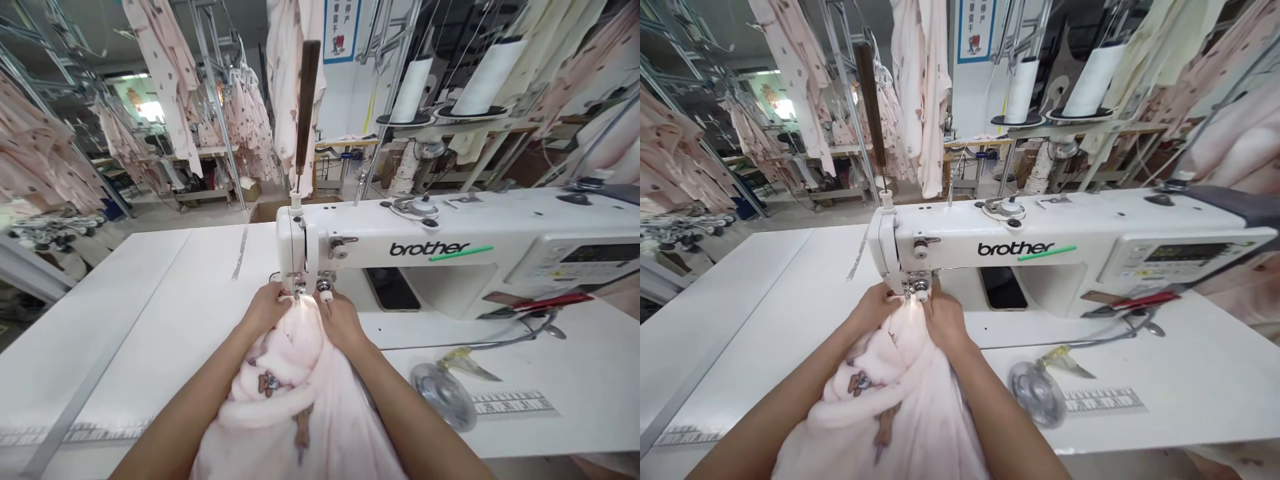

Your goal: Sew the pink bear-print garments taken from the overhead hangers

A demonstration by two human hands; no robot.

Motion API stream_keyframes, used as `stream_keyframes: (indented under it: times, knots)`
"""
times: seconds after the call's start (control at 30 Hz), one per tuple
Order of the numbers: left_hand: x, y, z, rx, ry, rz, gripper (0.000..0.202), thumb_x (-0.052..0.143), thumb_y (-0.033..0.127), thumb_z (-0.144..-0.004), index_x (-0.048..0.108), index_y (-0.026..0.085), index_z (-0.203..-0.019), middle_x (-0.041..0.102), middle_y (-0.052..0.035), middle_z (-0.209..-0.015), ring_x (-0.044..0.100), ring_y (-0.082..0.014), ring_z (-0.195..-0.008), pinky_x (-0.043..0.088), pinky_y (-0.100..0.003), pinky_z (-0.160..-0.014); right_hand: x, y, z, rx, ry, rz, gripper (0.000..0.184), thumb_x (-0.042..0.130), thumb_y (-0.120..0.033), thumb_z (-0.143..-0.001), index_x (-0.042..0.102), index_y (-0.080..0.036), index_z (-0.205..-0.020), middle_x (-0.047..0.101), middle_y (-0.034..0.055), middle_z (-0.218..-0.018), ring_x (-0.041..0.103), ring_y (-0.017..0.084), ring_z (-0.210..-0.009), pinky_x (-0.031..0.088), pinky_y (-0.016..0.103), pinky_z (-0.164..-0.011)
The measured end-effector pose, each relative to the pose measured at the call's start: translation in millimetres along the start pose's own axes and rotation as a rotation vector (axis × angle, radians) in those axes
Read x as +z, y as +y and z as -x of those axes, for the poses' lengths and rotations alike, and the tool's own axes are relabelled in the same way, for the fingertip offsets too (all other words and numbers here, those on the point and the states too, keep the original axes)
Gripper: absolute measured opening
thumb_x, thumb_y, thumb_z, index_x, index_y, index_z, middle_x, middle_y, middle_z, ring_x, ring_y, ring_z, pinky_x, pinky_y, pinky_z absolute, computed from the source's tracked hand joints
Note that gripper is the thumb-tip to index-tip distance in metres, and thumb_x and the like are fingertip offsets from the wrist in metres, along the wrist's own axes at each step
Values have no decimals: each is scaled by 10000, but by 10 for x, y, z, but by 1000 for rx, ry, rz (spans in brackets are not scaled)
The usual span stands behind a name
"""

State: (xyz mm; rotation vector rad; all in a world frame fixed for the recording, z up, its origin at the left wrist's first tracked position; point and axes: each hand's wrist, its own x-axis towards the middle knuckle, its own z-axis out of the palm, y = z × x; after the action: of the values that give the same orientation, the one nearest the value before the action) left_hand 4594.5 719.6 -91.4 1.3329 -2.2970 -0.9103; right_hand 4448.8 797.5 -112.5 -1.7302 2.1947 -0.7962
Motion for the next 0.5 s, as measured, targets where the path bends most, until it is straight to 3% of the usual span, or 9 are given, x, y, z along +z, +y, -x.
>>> stream_keyframes:
  times: [0.23, 0.33, 0.5]
  knots:
    - [-18, 74, 45, 18, -1, -7, 178, 470, 177, -694, 598, 173, -819, 656, -27, -801, 597, -194, -746, 410, -251, -637, -30, 18, 18, -21, -25, -45, 329, 261, -309, -945, 543, -141, -952, 650, 94, -810, 597, 219, -771, 358, 257, -642]
    - [-3, 71, 34, 8, 14, 3, 162, 421, 188, -745, 574, 168, -796, 641, -47, -778, 584, -206, -734, 402, -273, -643, -61, -28, -6, -51, -71, -67, 302, 366, -394, -905, 566, -169, -878, 649, 72, -800, 596, 220, -779, 372, 256, -653]
    - [-83, 132, 162, -2, 7, 104, 220, 378, 240, -815, 540, 170, -683, 591, -47, -712, 550, -202, -778, 386, -276, -691, -166, -197, 84, -49, -133, -77, 159, 433, -184, -808, 553, -177, -704, 619, 55, -688, 580, 215, -704, 366, 266, -612]
